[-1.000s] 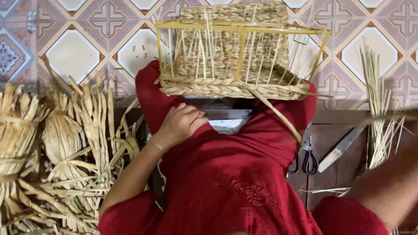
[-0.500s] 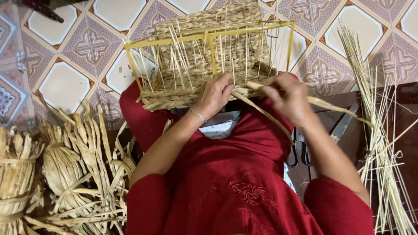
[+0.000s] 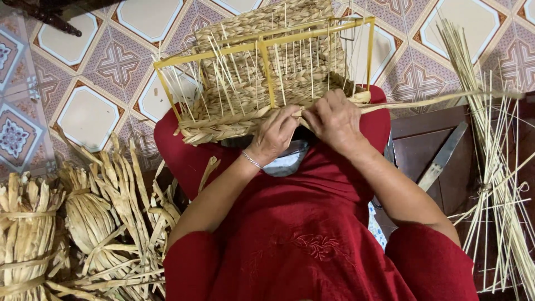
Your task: The person weaves dried plant fibers by hand around the frame and edges of a basket.
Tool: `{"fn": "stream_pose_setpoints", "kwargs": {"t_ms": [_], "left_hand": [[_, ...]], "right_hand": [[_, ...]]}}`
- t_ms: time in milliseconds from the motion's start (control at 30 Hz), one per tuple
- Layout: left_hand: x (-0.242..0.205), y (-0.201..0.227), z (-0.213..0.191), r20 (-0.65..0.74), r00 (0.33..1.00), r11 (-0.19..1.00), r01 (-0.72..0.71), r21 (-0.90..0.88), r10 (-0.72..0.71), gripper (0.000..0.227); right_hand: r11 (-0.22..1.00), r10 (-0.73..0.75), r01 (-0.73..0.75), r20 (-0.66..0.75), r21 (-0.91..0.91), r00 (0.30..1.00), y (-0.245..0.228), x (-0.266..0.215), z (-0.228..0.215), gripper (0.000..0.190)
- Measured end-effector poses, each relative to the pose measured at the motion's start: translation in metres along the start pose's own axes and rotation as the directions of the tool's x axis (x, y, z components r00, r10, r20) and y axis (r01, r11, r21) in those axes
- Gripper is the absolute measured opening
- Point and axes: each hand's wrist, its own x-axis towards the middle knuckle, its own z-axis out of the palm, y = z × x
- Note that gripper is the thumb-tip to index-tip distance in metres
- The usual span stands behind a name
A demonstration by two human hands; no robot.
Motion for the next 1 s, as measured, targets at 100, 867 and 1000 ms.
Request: {"fn": "stream_pose_setpoints", "kwargs": {"t_ms": [100, 867, 1000], "left_hand": [[0.001, -0.007, 0.015, 0.089, 0.978, 0.981, 0.191, -0.020, -0.188, 0.015], [0.042, -0.007, 0.005, 0.538, 0.770, 0.770, 0.558, -0.309, -0.342, 0.055], [0.042, -0.001, -0.001, 0.395, 0.908, 0.866, 0.305, -0.396, -0.139, 0.036]], "right_hand": [[0.999, -0.031, 0.030, -0.026, -0.023, 0.999, 0.001, -0.005, 0.003, 0.030], [0.975, -0.100, 0.112, 0.071, -0.192, 0.992, 0.007, 0.023, -0.097, 0.015], [0.897, -0.393, 0.385, 0.004, -0.218, 0.919, -0.003, 0.035, -0.097, 0.010]]}}
